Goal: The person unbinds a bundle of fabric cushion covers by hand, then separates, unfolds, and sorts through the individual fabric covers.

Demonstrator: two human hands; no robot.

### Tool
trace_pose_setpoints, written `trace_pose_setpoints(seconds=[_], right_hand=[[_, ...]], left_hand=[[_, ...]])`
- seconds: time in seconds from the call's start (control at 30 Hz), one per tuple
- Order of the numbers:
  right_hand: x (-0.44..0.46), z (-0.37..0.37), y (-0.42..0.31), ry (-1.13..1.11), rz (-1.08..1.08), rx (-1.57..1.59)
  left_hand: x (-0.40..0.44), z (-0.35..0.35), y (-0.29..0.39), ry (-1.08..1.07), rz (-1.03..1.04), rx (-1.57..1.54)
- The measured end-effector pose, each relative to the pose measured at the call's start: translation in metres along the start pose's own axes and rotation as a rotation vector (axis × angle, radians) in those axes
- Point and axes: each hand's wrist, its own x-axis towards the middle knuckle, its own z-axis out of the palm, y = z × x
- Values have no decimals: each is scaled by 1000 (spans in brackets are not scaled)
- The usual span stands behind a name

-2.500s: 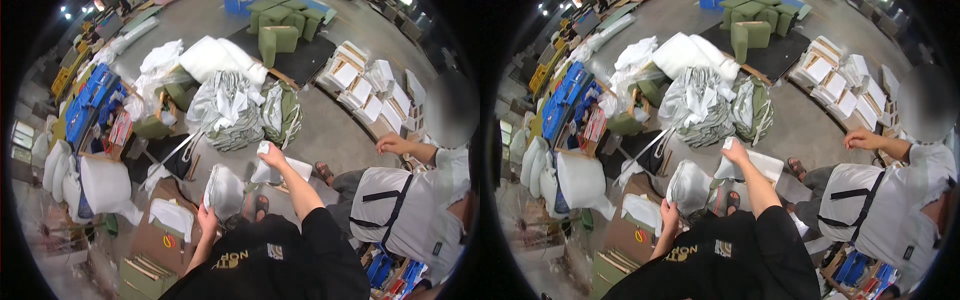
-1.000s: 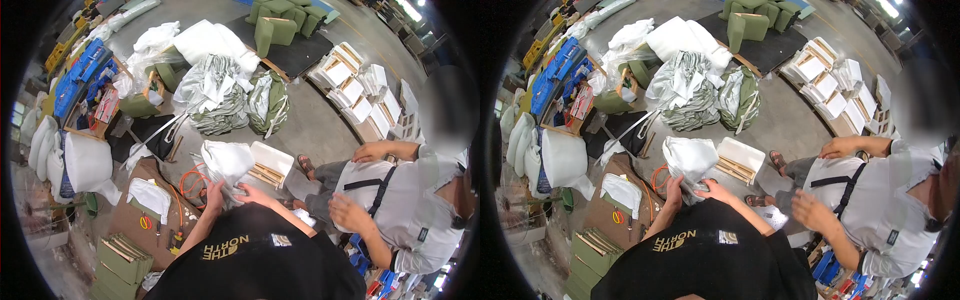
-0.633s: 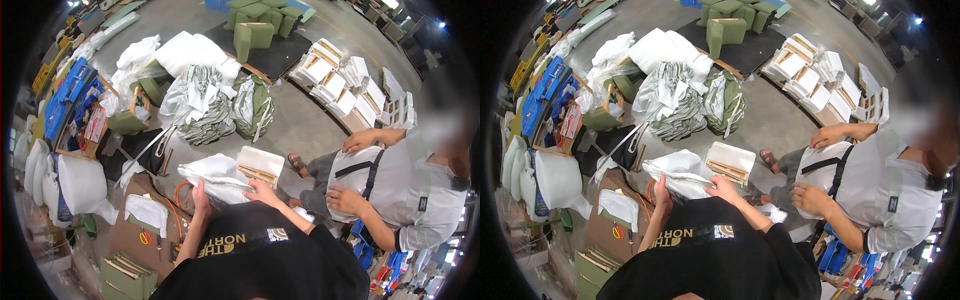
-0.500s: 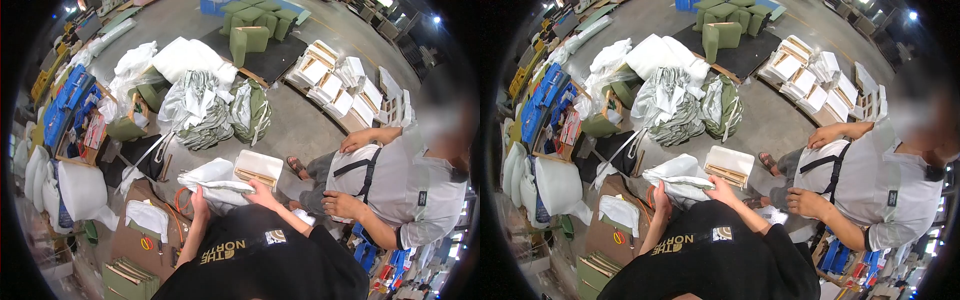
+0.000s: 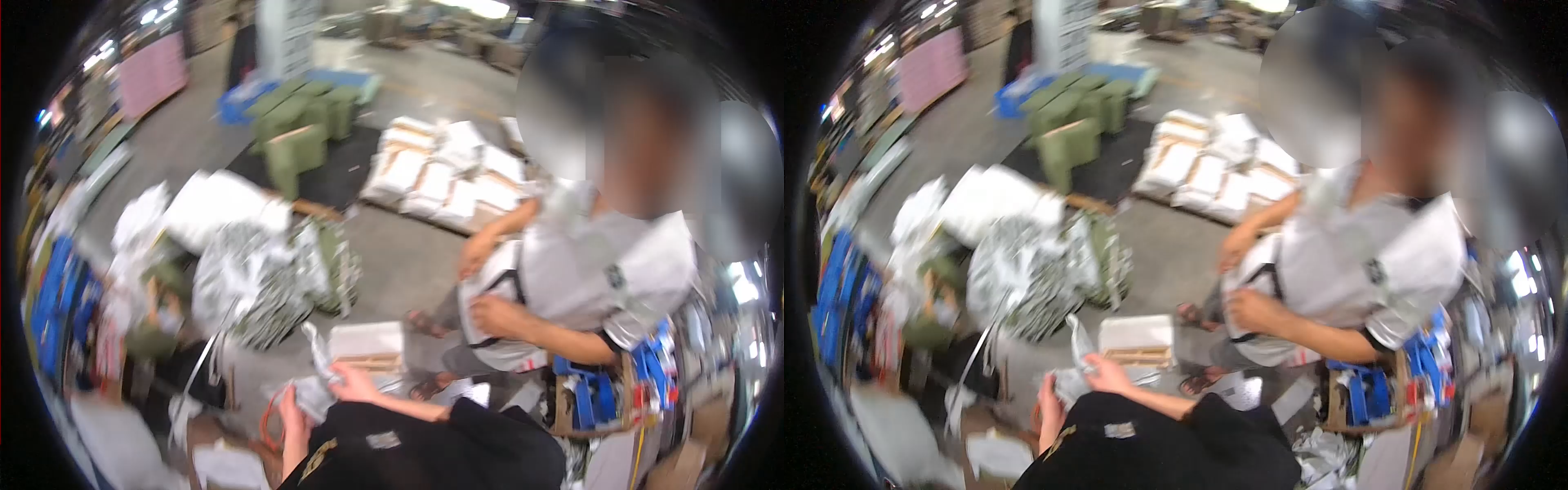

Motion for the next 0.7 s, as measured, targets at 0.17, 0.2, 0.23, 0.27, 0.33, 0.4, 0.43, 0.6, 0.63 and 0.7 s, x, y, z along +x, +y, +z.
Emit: trace_pose_setpoints(seconds=[0.17,0.2,0.23,0.27,0.33,0.4,0.43,0.6,0.63,0.7], right_hand=[[7,9,-17,-110,-128,11],[6,-2,-37,-145,-74,30],[8,-3,-36,-132,-70,34],[10,-2,-34,-120,-66,38],[9,5,-26,-98,-73,38],[11,14,-10,-148,-131,61],[12,18,-2,-171,-162,70],[15,22,5,-344,32,454],[16,16,-3,-420,135,573],[19,6,-14,-526,317,783]], left_hand=[[28,-4,-10,-234,77,322],[29,4,-8,-273,109,353],[25,9,-7,-305,139,382],[25,14,-5,-336,170,411],[42,4,-17,-370,223,419],[26,17,-6,-336,112,359],[22,18,-5,-328,132,379],[31,15,-12,-278,219,377],[31,15,-13,-270,228,335],[36,8,-18,-125,151,328]])
